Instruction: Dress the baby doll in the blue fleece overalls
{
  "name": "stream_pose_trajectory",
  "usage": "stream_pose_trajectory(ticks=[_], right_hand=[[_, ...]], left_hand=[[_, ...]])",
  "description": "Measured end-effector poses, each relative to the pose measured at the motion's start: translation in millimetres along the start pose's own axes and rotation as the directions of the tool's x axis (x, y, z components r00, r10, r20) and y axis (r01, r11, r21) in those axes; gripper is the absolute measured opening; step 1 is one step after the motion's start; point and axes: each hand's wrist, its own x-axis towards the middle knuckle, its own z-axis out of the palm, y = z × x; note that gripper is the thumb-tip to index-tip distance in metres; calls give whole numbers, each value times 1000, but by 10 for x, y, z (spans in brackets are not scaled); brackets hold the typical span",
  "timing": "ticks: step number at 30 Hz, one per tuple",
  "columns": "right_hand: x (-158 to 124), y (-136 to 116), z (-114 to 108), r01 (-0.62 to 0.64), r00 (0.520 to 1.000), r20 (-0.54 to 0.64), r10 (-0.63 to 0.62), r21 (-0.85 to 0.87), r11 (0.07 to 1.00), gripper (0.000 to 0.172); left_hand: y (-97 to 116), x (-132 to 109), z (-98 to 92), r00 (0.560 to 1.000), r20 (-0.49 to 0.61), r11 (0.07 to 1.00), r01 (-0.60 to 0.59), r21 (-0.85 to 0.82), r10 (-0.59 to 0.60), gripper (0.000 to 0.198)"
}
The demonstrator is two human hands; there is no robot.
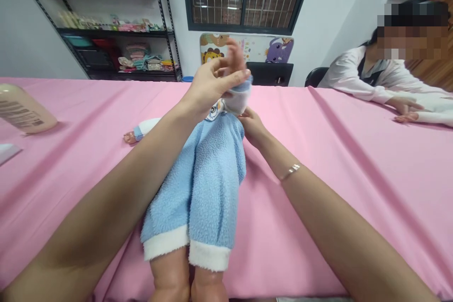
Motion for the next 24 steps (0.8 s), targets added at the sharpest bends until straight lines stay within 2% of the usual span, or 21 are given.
stream_pose_trajectory(ticks=[3,6,9,10,12,13,14,16,17,19,21,22,24], right_hand=[[-212,-194,-2,-23,999,-24,26,120,993,45],[-247,-217,-42,-82,975,-175,135,283,956,37],[-190,-104,-105,-140,901,-289,324,514,846,29],[-173,-62,-119,-148,883,-297,365,560,815,28],[-157,6,-124,-162,862,-301,407,597,786,27],[-155,29,-116,-177,848,-309,430,601,780,26],[-155,45,-106,-195,831,-318,456,602,775,26],[-143,67,-92,-222,795,-346,499,600,769,25],[-125,78,-95,-219,781,-369,504,593,775,24],[-59,114,-122,-182,767,-436,470,555,811,23],[34,164,-158,-149,760,-491,426,506,849,25],[81,190,-171,-158,756,-500,422,486,859,27],[147,225,-182,-222,752,-478,453,465,857,27]], left_hand=[[140,-30,11,997,72,997,25,-67,-20,35],[186,-91,-130,999,29,997,-38,72,36,34],[-40,-199,-482,988,-137,939,-17,343,68,23],[-162,-245,-619,984,-174,900,41,434,39,20],[-406,-351,-862,962,-265,786,214,580,-66,28],[-503,-407,-952,956,-249,727,282,626,-157,35],[-573,-461,-1015,956,-209,712,293,639,-205,38],[-625,-555,-1074,971,-90,757,229,612,-222,35],[-616,-595,-1081,982,-79,799,184,573,-170,34],[-574,-670,-1084,980,-193,855,141,498,-49,35],[-559,-750,-1094,934,-356,872,157,465,21,36],[-576,-793,-1102,921,-389,870,168,462,28,36],[-652,-873,-1120,938,-347,862,189,471,-16,38]])
